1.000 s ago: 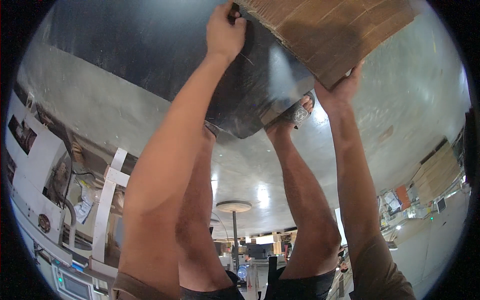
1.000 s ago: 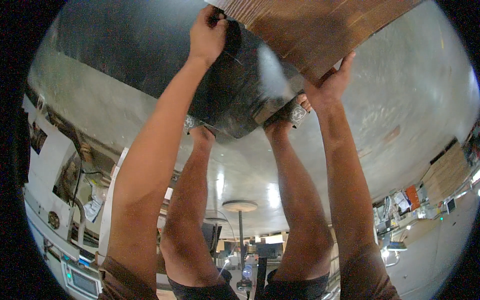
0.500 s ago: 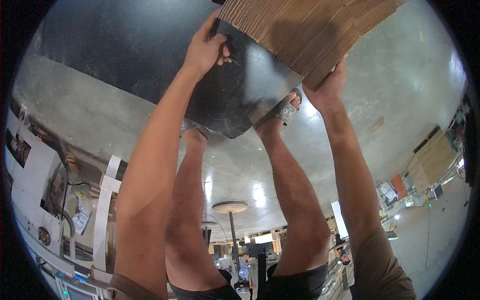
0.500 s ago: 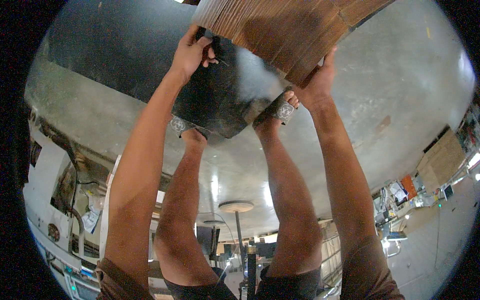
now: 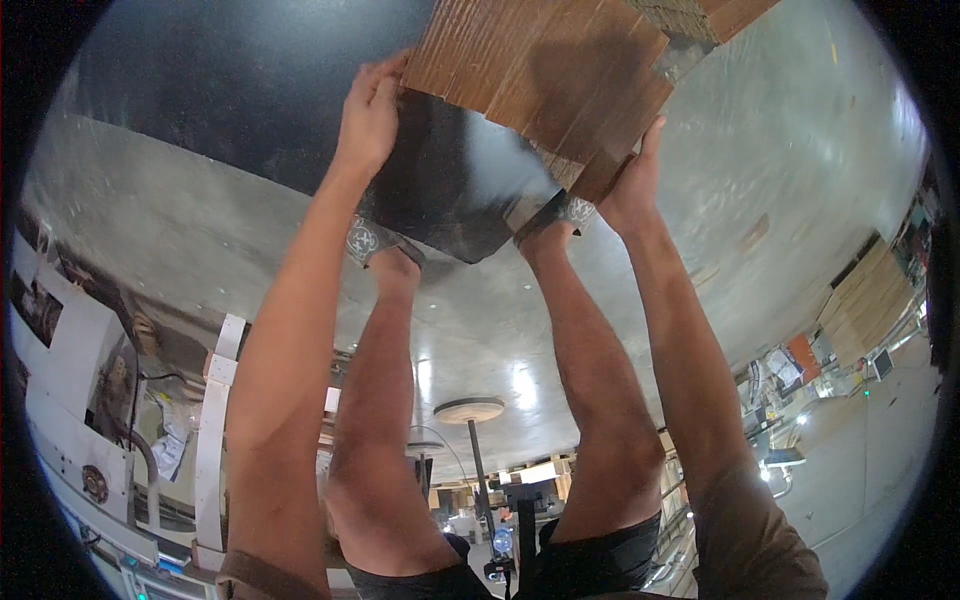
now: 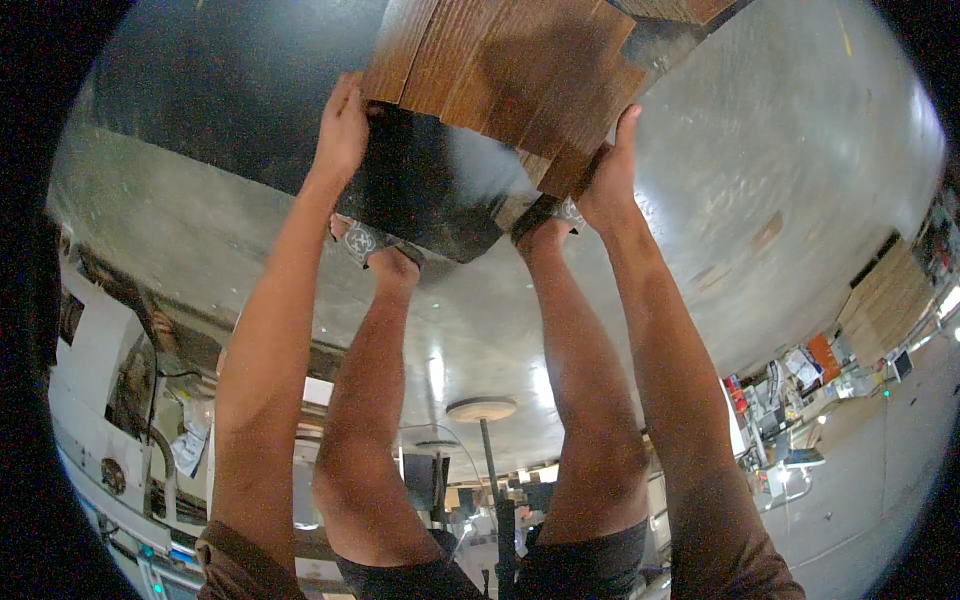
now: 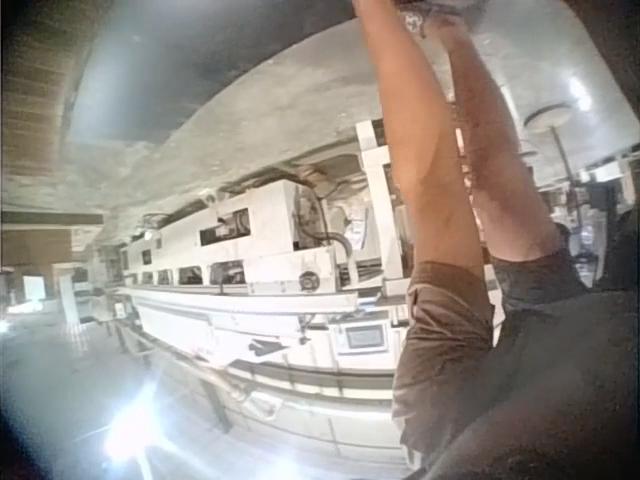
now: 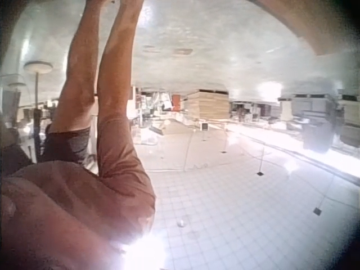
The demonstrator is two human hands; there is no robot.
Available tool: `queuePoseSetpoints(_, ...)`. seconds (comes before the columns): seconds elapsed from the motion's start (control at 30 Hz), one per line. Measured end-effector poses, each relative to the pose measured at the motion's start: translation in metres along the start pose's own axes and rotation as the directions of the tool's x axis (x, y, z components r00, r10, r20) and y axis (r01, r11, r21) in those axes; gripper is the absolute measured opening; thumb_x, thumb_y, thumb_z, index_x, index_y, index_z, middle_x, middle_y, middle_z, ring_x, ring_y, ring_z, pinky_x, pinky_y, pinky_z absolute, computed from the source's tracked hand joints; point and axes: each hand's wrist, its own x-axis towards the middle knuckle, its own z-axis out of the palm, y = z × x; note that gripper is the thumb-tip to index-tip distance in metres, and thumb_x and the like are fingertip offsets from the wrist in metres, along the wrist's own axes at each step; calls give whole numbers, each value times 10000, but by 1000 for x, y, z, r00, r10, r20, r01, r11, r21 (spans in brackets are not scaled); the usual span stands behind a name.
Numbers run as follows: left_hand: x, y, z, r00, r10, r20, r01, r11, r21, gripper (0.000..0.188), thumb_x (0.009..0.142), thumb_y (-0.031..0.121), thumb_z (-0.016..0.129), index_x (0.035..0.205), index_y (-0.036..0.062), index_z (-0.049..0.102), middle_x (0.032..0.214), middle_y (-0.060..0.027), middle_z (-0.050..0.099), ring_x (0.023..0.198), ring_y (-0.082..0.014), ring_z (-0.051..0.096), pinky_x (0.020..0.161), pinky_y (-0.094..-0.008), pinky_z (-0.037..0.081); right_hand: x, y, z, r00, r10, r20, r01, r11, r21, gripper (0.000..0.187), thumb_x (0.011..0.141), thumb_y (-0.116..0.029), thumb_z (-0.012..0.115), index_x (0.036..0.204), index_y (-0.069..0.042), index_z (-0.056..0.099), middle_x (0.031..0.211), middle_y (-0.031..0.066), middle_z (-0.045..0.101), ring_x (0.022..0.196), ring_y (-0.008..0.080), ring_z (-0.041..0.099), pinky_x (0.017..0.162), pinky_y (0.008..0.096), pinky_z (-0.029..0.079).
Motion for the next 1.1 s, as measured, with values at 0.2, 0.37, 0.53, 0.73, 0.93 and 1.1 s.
queuePoseSetpoints(0.2,28,56,-1,969,-189,161,234,909,-345,514,1106,344,410,1504,34,509,1496,-110,554,1378,-244,502,1177,-370,333,21,-8,5,988,-156,-20,157,987,35,979,956,-825,347,1555,-52,394,1566,164,459,1405,379,463,1176,534,371)
queuePoseSetpoints(0.37,31,51,2,948,-218,231,285,903,-320,585,1076,428,365,1571,130,464,1464,-88,578,1275,-219,567,1134,-343,375,17,-12,19,977,-208,-36,209,978,8,880,987,-785,339,1516,-92,450,1499,145,522,1358,360,506,1137,530,422)
queuePoseSetpoints(0.53,25,37,0,967,-184,175,237,898,-370,472,1103,362,402,1401,26,549,1350,-90,617,1240,-231,557,1110,-387,390,18,-6,17,986,-161,-40,163,986,45,841,1006,-755,338,1496,-85,476,1446,135,567,1308,343,556,1115,516,453)
queuePoseSetpoints(0.73,-13,28,-20,923,-363,127,384,854,-350,486,1097,392,390,1383,37,557,1348,-83,617,1232,-226,564,1097,-392,398,-12,16,40,994,-36,-98,45,996,81,826,1003,-749,354,1485,-93,492,1418,113,593,1281,326,580,1088,508,479)
queuePoseSetpoints(0.93,-59,-21,-67,848,-514,128,514,741,-433,558,1072,486,416,1468,105,514,1446,-42,571,1325,-224,525,1107,-397,394,-18,91,38,998,63,-14,-59,978,200,901,960,-810,380,1521,-111,461,1472,133,554,1308,317,563,1106,513,450)
queuePoseSetpoints(1.1,-87,-50,-117,753,-650,106,625,654,-426,595,1067,509,427,1508,113,480,1496,-34,537,1376,-209,499,1134,-395,391,-40,154,57,1000,24,21,-28,968,251,872,992,-766,385,1574,-117,380,1510,102,511,1365,275,501,1135,462,427)
